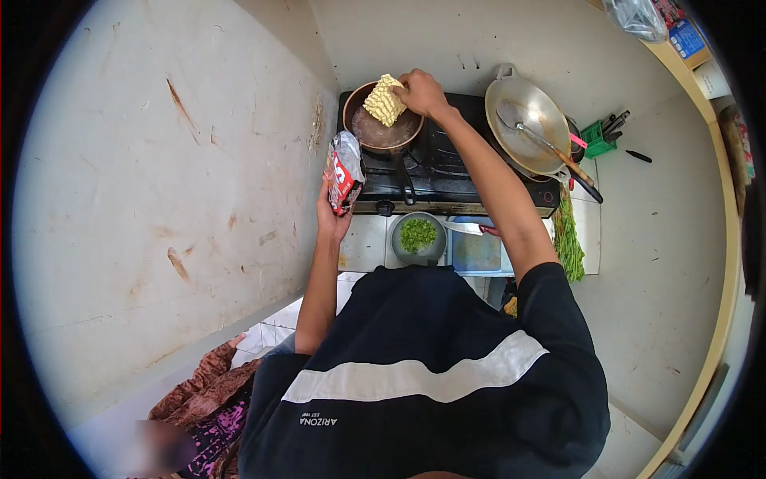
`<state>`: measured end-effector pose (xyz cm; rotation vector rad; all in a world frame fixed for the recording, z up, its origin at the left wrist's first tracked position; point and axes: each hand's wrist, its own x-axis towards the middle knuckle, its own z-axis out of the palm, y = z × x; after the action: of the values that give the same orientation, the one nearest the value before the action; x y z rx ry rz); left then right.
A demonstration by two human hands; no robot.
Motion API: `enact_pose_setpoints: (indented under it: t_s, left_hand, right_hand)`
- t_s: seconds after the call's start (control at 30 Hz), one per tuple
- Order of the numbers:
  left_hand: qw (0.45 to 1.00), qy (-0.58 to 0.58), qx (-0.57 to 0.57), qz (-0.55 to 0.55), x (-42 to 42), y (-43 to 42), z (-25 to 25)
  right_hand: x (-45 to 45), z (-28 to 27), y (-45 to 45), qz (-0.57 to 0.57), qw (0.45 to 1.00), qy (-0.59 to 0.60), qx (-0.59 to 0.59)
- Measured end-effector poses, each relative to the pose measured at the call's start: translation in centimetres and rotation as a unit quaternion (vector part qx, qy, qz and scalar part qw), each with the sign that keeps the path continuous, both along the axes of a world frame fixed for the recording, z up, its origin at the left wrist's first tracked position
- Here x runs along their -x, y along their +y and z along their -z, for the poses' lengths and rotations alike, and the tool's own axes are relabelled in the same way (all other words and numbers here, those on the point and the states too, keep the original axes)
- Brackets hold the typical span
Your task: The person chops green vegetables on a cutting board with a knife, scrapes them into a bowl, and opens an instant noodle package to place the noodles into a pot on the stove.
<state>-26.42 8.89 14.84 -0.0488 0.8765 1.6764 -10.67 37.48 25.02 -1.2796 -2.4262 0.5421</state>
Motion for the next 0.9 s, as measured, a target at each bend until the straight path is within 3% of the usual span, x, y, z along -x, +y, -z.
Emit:
enact_pose_setpoints:
  t_s: [0.13,0.2,0.3,0.9]
  left_hand:
    - [1.000,-0.003,0.022,-0.013,0.4,0.2,0.2]
    - [1.000,-0.003,0.018,-0.011,0.6,0.2,0.5]
    - [1.000,0.001,0.017,-0.008,0.6,-0.2,0.8]
    - [0.998,0.036,0.047,-0.008,-0.5,-1.2,-0.3]
  right_hand:
    - [0.8,2.1,-0.5,0.005,0.999,-0.044,0.024]
    - [0.9,3.0,-1.1,0.005,0.998,-0.050,-0.032]
    - [1.1,3.3,-1.9,0.006,0.997,-0.077,0.028]
    - [1.9,5.7,-2.1,-0.016,0.978,-0.162,-0.130]
